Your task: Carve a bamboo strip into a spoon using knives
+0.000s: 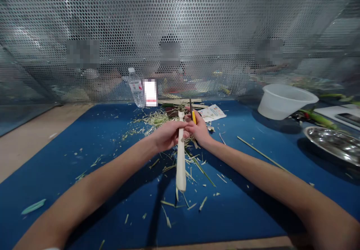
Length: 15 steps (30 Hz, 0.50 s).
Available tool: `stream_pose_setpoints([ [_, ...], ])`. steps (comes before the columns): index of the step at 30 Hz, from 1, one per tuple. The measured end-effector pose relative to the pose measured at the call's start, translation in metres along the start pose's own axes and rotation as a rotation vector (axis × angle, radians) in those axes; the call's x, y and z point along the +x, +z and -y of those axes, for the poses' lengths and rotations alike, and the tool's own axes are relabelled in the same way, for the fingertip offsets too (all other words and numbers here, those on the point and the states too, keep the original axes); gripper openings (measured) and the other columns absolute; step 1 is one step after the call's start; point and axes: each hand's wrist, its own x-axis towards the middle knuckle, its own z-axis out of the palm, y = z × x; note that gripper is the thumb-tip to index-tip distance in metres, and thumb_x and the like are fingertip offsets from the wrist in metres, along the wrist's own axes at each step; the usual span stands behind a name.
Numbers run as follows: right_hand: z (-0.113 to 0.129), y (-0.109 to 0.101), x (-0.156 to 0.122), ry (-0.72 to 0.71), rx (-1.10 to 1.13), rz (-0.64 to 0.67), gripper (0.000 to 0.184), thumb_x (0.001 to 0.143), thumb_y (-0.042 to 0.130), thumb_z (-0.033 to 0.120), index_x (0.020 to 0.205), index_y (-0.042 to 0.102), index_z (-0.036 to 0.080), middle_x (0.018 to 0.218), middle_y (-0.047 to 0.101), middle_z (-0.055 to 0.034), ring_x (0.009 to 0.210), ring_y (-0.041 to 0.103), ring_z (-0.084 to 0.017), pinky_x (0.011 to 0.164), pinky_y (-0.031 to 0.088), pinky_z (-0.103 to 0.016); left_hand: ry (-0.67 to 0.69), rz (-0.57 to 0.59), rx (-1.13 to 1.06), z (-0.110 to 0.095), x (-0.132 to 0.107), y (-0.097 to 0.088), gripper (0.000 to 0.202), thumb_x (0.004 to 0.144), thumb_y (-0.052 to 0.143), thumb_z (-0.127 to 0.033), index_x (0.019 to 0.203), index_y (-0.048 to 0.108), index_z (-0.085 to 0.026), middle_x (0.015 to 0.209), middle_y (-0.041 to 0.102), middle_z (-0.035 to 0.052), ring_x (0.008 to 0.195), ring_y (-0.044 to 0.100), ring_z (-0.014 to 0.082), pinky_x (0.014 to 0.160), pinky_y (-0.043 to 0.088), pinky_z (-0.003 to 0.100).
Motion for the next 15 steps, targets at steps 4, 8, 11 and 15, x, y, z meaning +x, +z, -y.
stream_pose_setpoints([
  [4, -0.009, -0.001, -0.001, 0.000, -0.022, 0.097, 0.051, 0.061, 0.062, 0.017, 0.111, 0.062, 0.026, 0.100, 0.063, -0.0016, 0.094, 0.058, -0.016, 0.088, 0.046, -0.032, 0.001, -0.019, -0.043, 0.008, 0.007, 0.002, 0.011, 0.087, 0.055, -0.018, 0.083, 0.060, -0.010, 0.059, 0.055, 0.0004, 0.042, 0.044, 0.0015, 0.036, 0.029, 0.012],
  [8, -0.015, -0.002, 0.000, 0.034, -0.026, 0.073, 0.042, 0.061, 0.063, 0.022, 0.102, 0.062, 0.025, 0.098, 0.065, -0.0013, 0.086, 0.060, -0.015, 0.082, 0.049, -0.032, -0.011, 0.000, -0.062, 0.014, 0.010, -0.001, 0.020, 0.089, 0.046, -0.024, 0.089, 0.059, -0.010, 0.060, 0.057, 0.0018, 0.043, 0.049, 0.0049, 0.040, 0.038, 0.015],
  [11, -0.017, -0.003, 0.002, 0.055, -0.039, 0.067, 0.034, 0.066, 0.063, 0.031, 0.100, 0.061, 0.025, 0.094, 0.065, -0.0012, 0.079, 0.060, -0.015, 0.075, 0.050, -0.033, -0.024, 0.041, -0.046, 0.020, 0.010, -0.003, 0.031, 0.090, 0.037, -0.030, 0.096, 0.059, -0.010, 0.065, 0.062, 0.0051, 0.048, 0.057, 0.0109, 0.042, 0.043, 0.021],
  [15, -0.022, -0.004, 0.006, 0.044, -0.077, 0.066, 0.024, 0.072, 0.064, 0.037, 0.093, 0.060, 0.026, 0.089, 0.064, 0.0001, 0.080, 0.059, -0.016, 0.079, 0.049, -0.034, -0.041, 0.151, 0.022, 0.030, 0.010, -0.003, 0.031, 0.088, 0.042, -0.039, 0.087, 0.058, -0.013, 0.054, 0.053, -0.0007, 0.042, 0.052, 0.0110, 0.038, 0.040, 0.022],
])
